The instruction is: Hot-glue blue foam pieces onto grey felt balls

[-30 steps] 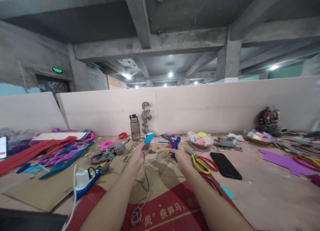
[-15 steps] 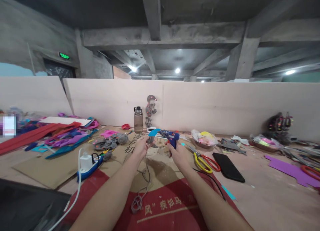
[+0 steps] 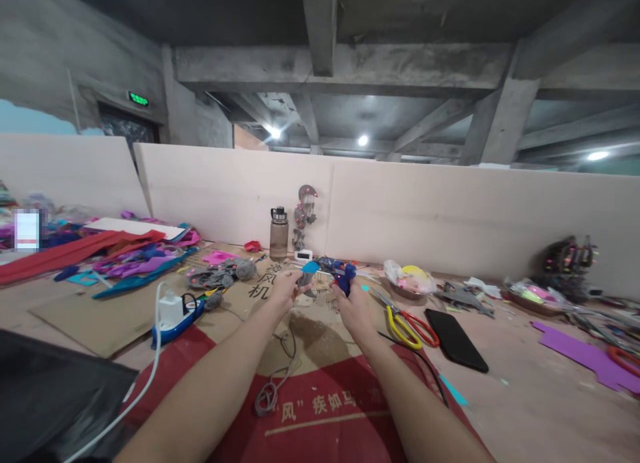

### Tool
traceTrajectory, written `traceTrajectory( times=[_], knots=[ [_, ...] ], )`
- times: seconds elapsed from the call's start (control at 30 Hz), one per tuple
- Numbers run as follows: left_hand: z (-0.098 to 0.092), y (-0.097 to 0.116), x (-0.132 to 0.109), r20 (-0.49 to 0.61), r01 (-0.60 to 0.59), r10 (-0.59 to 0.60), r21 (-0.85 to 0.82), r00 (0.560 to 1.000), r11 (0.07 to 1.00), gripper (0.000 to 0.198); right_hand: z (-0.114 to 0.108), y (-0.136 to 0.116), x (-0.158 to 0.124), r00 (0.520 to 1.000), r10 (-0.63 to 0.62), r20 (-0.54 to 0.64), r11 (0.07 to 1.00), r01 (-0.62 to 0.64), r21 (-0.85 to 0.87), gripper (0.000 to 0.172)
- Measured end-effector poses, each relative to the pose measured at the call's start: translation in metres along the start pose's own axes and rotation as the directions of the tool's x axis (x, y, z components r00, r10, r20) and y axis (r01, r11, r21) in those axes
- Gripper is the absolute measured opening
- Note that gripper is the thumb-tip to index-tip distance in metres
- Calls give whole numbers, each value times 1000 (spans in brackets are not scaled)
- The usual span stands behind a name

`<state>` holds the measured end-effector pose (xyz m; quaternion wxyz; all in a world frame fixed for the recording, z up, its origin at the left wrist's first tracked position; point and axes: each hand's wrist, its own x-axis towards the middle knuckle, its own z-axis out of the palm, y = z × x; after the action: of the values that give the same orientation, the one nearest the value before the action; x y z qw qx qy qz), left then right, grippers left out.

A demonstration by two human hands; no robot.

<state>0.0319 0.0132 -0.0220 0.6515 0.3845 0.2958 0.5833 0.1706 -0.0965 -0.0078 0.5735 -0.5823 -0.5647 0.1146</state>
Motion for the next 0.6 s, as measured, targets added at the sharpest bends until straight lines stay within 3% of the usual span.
traceTrajectory(
  times=[0.2,0.4,0.6],
  knots=[
    [-3,0,1,0,-16,16,18,1000,1000,11,-3,1,1,1000,-26,-17,993,24,-116,39],
    [-4,-7,5,-29,33,-32,56,999,998,17,-6,2,5,996,-24,-88,994,14,-112,38],
    [1,-11,3,-25,62,-63,-48,998,997,15,-3,3,2,1000,-21,-22,980,16,-196,33]
  ],
)
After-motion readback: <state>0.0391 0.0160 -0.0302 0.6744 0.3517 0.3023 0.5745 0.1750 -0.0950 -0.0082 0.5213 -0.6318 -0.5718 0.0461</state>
